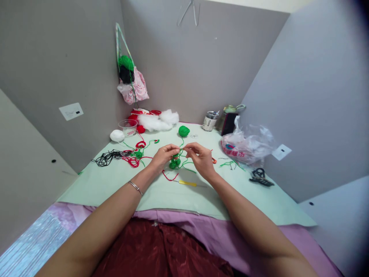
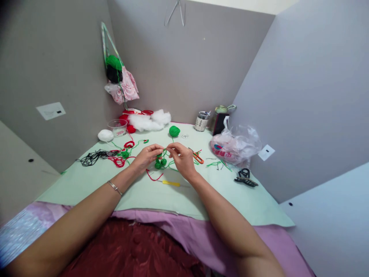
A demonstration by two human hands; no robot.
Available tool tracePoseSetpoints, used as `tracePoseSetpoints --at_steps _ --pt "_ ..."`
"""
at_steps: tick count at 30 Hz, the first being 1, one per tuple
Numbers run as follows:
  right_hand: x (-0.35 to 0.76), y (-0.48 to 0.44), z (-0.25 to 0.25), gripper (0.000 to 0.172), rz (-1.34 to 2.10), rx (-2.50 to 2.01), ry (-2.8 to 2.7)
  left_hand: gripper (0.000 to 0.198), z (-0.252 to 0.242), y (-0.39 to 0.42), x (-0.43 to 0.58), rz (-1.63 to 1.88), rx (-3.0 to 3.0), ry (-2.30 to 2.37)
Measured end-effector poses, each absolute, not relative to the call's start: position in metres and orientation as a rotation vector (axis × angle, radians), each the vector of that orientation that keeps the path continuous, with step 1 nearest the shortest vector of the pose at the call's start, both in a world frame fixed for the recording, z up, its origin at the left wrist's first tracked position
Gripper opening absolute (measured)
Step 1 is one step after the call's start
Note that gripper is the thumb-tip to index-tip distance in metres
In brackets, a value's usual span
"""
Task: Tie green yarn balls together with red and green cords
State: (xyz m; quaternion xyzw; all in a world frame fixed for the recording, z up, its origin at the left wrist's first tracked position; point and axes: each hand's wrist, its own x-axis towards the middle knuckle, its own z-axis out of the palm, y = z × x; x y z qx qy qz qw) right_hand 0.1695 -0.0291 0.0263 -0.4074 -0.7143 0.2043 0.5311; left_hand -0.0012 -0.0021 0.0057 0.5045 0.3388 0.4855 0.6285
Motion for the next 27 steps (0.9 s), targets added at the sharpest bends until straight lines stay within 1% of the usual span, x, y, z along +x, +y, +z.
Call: tracePoseSetpoints --at_steps 14,21,24,27 --pt "0.1708 -0.0297 0.0246 0.016 0.373 -0.966 -1.772 0.026 0.0019 0.0004 -0.0019 1.113 1.169 0.747" --pt "0.1717 -0.0274 0.0213 0.017 0.283 -0.967 -1.808 0.030 0.0020 0.0001 -0.0015 1.097 1.142 0.752" --pt "0.1713 -0.0270 0.0209 0.015 0.301 -0.927 -1.790 0.032 0.0035 -0.0008 -0.0014 1.074 1.131 0.755" --pt "0.1713 -0.0268 0.0218 0.014 0.410 -0.906 -1.733 0.033 0.0052 -0.0015 -0.0015 1.079 1.115 0.755"
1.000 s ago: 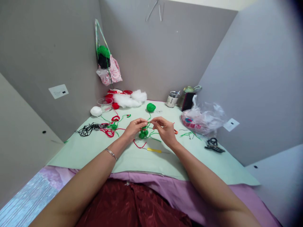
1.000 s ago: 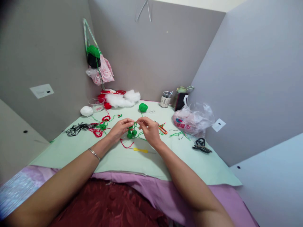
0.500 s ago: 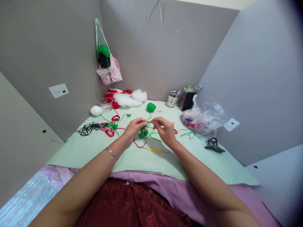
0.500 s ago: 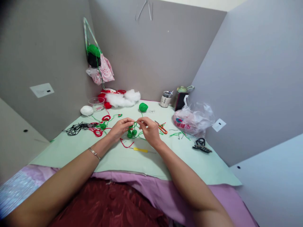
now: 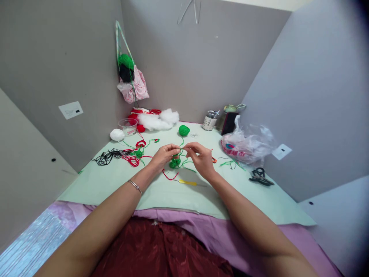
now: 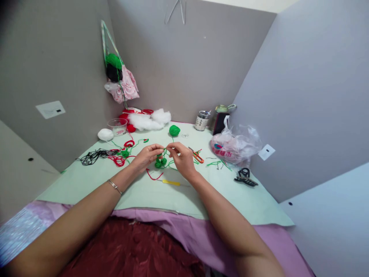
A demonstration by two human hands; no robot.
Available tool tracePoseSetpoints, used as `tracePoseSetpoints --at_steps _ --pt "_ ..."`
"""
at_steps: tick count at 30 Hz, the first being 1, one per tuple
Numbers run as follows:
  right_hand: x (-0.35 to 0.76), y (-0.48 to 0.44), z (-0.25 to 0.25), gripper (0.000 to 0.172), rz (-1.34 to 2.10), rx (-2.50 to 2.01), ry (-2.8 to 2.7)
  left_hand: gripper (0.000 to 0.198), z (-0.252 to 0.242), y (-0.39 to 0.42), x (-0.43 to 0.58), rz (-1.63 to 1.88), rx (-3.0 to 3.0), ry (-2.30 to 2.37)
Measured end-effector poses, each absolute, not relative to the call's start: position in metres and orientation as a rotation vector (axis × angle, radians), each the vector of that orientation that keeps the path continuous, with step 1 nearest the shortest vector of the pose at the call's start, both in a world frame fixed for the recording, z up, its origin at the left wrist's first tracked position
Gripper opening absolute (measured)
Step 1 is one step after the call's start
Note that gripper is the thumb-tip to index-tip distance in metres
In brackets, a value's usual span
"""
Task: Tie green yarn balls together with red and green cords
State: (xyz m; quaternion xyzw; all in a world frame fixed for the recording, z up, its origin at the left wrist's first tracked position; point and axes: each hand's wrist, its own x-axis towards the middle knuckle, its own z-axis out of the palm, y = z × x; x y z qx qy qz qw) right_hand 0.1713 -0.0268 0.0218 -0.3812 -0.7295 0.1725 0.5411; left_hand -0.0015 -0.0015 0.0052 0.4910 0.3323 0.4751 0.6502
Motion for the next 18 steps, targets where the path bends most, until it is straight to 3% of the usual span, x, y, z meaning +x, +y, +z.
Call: tracePoseSetpoints --at_steps 6,18 --pt "0.1741 -0.0234 0.0243 0.016 0.679 -0.880 -1.581 0.032 0.0048 -0.0010 -0.0019 1.111 1.090 0.740" --pt "0.1706 -0.0242 0.0186 0.017 0.641 -0.875 -1.640 0.038 0.0040 -0.0013 -0.0007 1.069 1.106 0.729"
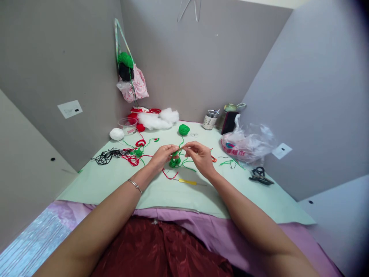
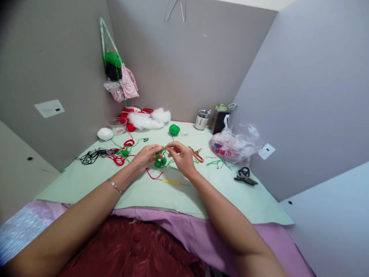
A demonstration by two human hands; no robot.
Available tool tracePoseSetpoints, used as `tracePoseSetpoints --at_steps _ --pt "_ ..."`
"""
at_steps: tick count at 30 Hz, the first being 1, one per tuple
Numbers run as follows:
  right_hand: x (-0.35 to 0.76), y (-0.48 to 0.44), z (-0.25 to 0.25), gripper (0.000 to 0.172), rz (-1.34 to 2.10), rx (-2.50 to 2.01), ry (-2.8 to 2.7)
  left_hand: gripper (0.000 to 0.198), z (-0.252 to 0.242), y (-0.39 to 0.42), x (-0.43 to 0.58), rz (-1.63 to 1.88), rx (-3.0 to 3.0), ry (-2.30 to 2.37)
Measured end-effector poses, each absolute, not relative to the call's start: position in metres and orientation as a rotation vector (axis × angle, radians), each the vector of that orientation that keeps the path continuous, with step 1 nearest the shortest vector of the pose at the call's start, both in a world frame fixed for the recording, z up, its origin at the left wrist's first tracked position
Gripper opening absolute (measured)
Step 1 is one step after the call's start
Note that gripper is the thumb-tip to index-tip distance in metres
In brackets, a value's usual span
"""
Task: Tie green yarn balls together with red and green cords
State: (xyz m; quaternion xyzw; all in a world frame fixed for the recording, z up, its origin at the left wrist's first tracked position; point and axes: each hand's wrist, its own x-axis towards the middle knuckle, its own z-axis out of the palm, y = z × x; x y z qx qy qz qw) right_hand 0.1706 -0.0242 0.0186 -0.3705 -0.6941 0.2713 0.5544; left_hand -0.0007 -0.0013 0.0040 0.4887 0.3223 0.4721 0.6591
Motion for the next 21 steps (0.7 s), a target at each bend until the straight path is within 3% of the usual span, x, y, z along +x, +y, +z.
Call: tracePoseSetpoints --at_steps 21 --pt "0.1715 -0.0249 0.0190 0.012 0.479 -0.934 -1.697 0.029 0.0056 -0.0026 -0.0017 1.070 1.142 0.741"
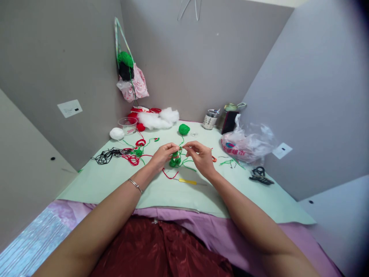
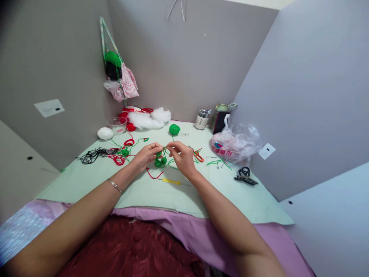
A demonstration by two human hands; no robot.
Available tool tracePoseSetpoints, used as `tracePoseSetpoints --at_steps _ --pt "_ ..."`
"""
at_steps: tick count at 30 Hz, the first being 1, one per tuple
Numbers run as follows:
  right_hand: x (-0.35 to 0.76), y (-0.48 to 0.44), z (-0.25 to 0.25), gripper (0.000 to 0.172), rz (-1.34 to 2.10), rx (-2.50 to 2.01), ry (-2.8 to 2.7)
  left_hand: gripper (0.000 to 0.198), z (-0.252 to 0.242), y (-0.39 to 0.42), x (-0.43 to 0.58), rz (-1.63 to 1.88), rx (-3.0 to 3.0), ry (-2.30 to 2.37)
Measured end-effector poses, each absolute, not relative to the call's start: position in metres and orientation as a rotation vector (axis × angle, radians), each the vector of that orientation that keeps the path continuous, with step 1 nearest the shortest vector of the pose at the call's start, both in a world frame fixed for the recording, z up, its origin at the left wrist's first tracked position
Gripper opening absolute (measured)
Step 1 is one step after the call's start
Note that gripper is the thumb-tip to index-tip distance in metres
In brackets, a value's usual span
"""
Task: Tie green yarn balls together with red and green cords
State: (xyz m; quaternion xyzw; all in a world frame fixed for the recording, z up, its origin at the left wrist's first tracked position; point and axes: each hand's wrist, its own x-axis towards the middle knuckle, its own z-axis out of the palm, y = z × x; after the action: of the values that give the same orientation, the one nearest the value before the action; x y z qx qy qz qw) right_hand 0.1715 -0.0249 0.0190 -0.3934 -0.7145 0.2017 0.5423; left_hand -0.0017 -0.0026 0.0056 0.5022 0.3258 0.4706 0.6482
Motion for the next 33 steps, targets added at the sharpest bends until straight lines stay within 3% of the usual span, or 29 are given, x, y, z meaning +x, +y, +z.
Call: tracePoseSetpoints --at_steps 33 --pt "0.1723 -0.0247 0.0194 0.014 0.372 -0.963 -1.726 0.027 0.0055 -0.0038 -0.0023 1.073 1.158 0.729"
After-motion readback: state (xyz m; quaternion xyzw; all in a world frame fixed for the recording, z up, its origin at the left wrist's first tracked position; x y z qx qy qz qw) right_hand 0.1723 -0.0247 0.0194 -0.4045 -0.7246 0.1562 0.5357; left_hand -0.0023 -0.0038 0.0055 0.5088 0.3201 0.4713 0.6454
